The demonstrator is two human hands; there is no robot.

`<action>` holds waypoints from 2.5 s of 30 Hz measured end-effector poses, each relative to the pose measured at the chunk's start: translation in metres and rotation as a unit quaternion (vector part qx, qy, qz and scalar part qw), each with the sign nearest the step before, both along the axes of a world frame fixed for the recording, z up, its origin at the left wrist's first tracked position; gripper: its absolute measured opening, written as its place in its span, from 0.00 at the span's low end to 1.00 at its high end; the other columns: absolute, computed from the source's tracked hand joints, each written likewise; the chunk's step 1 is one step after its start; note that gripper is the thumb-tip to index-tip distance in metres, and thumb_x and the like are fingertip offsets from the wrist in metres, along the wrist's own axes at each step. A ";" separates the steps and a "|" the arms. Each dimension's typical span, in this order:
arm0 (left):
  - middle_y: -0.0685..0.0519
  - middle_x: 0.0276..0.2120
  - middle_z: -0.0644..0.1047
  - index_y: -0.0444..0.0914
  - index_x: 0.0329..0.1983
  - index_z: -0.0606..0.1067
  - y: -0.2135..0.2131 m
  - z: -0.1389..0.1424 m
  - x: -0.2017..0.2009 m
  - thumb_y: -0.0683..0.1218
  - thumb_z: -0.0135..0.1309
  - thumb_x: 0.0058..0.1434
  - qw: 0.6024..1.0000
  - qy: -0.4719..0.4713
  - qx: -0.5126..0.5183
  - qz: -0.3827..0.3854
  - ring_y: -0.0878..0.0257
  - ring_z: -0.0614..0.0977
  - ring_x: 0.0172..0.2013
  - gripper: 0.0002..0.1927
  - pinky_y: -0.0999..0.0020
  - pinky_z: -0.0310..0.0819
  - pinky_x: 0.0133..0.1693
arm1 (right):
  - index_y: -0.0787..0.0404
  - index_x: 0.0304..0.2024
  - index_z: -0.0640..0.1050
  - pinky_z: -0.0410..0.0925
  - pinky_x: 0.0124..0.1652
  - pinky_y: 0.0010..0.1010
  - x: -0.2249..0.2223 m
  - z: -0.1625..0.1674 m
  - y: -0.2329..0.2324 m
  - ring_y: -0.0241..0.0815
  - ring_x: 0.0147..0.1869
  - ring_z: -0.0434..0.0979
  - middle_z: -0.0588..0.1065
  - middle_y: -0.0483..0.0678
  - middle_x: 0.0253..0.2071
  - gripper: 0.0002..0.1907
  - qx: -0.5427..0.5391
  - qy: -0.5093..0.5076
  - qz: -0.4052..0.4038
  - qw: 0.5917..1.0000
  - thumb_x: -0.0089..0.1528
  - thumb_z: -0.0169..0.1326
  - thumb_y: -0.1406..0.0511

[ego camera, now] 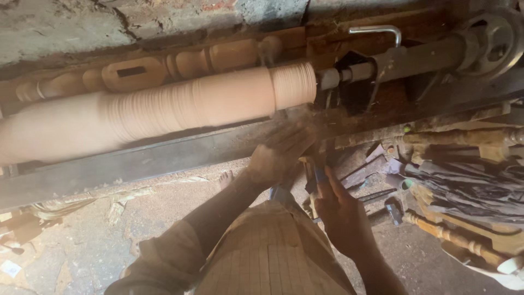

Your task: The person shapes a rotating wooden cylinder on a lathe using a chisel and a scraper. They hold the tools with both hands to remove material and smooth the surface as the wood spins.

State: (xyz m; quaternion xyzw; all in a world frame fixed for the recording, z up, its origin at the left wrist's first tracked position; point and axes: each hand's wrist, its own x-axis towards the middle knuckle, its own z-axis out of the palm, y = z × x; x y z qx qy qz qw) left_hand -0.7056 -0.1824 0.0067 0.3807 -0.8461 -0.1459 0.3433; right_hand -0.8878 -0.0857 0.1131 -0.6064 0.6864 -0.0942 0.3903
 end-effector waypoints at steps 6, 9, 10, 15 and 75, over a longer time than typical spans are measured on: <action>0.50 0.60 0.76 0.39 0.58 0.76 -0.002 0.008 -0.005 0.38 0.59 0.56 0.999 -0.014 0.044 -0.026 0.55 0.73 0.65 0.24 0.58 0.69 0.68 | 0.50 0.73 0.63 0.73 0.33 0.35 -0.008 0.007 -0.007 0.39 0.29 0.77 0.81 0.55 0.28 0.36 0.122 -0.002 -0.107 0.987 0.61 0.51 0.57; 0.45 0.63 0.73 0.36 0.62 0.73 -0.001 0.016 -0.013 0.42 0.57 0.60 0.996 0.001 0.086 -0.011 0.54 0.69 0.67 0.26 0.56 0.62 0.67 | 0.47 0.75 0.62 0.73 0.33 0.37 -0.016 0.010 -0.010 0.41 0.29 0.75 0.80 0.55 0.28 0.36 0.143 0.022 -0.089 0.985 0.63 0.51 0.56; 0.49 0.63 0.74 0.40 0.62 0.73 -0.003 0.017 -0.018 0.44 0.55 0.65 0.988 -0.020 0.150 -0.019 0.57 0.70 0.67 0.21 0.60 0.64 0.68 | 0.48 0.75 0.61 0.73 0.33 0.38 -0.019 0.011 -0.010 0.42 0.29 0.75 0.79 0.58 0.28 0.37 0.134 0.012 -0.089 0.987 0.63 0.50 0.56; 0.53 0.67 0.72 0.45 0.65 0.71 0.002 0.012 -0.034 0.38 0.48 0.56 0.990 -0.140 -0.022 -0.006 0.59 0.67 0.69 0.31 0.59 0.53 0.70 | 0.50 0.77 0.58 0.73 0.38 0.37 -0.030 0.009 -0.004 0.42 0.32 0.80 0.80 0.56 0.36 0.41 0.124 0.030 -0.062 0.990 0.61 0.51 0.56; 0.49 0.53 0.83 0.40 0.54 0.81 0.032 -0.009 0.011 0.47 0.63 0.64 0.988 -0.038 -0.075 0.129 0.56 0.82 0.57 0.16 0.59 0.77 0.62 | 0.61 0.73 0.61 0.75 0.42 0.36 -0.034 0.022 -0.039 0.46 0.40 0.85 0.82 0.58 0.38 0.37 0.136 -0.095 0.100 0.981 0.61 0.51 0.64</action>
